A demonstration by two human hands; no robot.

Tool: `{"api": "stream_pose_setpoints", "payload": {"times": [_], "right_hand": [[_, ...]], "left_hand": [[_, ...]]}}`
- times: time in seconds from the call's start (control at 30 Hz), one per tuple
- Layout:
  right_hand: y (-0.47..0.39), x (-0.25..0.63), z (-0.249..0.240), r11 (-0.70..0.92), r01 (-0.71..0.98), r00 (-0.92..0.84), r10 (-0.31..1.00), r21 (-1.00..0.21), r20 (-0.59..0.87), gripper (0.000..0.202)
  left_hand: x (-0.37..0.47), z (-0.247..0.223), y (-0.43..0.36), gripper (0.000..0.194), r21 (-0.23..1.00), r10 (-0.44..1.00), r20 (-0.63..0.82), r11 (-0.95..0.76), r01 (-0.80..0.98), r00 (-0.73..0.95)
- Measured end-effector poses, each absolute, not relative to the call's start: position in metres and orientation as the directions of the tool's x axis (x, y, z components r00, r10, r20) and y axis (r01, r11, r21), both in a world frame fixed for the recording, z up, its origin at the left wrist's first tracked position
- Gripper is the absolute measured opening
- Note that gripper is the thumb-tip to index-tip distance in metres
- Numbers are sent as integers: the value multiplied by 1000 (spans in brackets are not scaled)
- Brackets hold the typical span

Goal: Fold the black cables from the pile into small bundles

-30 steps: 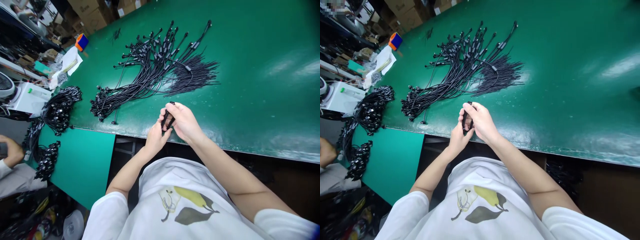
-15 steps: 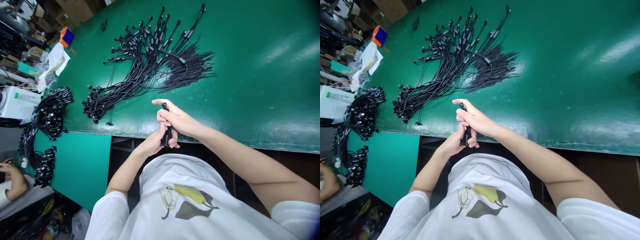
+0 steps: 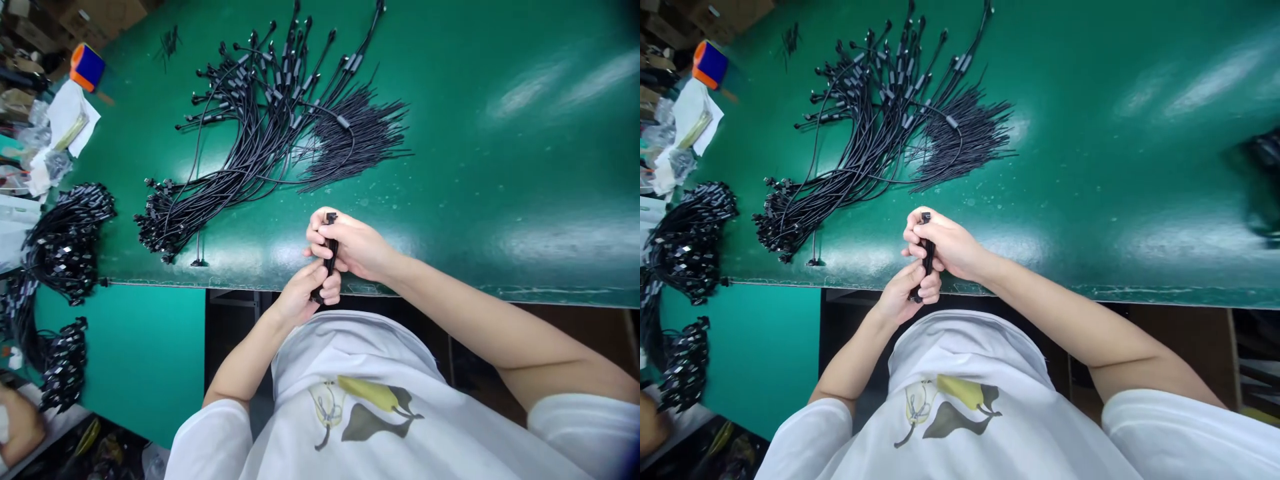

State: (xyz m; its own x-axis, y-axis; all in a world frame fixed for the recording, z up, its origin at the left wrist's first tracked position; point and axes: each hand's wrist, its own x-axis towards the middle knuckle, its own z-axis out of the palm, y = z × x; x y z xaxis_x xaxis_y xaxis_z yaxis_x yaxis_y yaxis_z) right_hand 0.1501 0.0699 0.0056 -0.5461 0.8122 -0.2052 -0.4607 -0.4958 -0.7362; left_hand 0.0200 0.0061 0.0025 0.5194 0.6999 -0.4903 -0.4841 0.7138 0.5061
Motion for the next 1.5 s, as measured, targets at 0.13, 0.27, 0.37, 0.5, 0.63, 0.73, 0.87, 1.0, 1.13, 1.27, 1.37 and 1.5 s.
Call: {"api": "stream_pose_setpoints", "payload": {"times": [0.13, 0.27, 0.37, 0.5, 0.63, 0.73, 0.87, 1.0, 1.13, 1.27, 1.37, 1.5], "right_hand": [[70, 151, 8, -449, -424, -476, 849, -787, -228, 35], [75, 151, 12, -493, -421, -499, 827, -761, -259, 27], [77, 150, 16, -514, -462, -479, 830, -723, -284, 19], [77, 149, 17, -561, -488, -490, 810, -669, -322, 16], [72, 147, 15, -585, -495, -525, 791, -643, -315, 12], [65, 143, 12, -545, -489, -490, 818, -681, -302, 12], [69, 156, 9, -304, -283, -475, 868, -910, -143, 16], [113, 214, -7, 265, 374, -309, 939, -889, 150, 21], [163, 277, -41, 240, 825, -104, 954, -512, 280, 21], [177, 290, -61, 246, 914, -169, 954, -322, 248, 21], [171, 287, -52, 245, 936, -178, 949, -253, 260, 19], [158, 290, -29, 193, 947, -101, 937, -255, 333, 21]], "left_hand": [[25, -5, 8, 37, 504, 697, -505, 717, -481, 510], [31, -7, 8, 38, 457, 696, -523, 717, -527, 492], [30, -5, 8, 40, 454, 693, -542, 718, -528, 476], [22, -4, 10, 46, 573, 722, -500, 690, -443, 478], [15, -8, 13, 50, 758, 750, -414, 598, -261, 515], [18, -15, 12, 48, 775, 767, -414, 580, -253, 490], [21, -17, 4, 47, 692, 774, -483, 624, -362, 410], [5, -10, 1, 45, 663, 795, -552, 602, -446, 253], [-7, -7, 3, 44, 672, 806, -561, 576, -465, 187], [-5, -5, 4, 44, 668, 792, -580, 596, -446, 189], [-5, -5, 2, 46, 659, 776, -601, 618, -429, 193], [-6, -5, 1, 47, 669, 777, -594, 620, -409, 206]]}}
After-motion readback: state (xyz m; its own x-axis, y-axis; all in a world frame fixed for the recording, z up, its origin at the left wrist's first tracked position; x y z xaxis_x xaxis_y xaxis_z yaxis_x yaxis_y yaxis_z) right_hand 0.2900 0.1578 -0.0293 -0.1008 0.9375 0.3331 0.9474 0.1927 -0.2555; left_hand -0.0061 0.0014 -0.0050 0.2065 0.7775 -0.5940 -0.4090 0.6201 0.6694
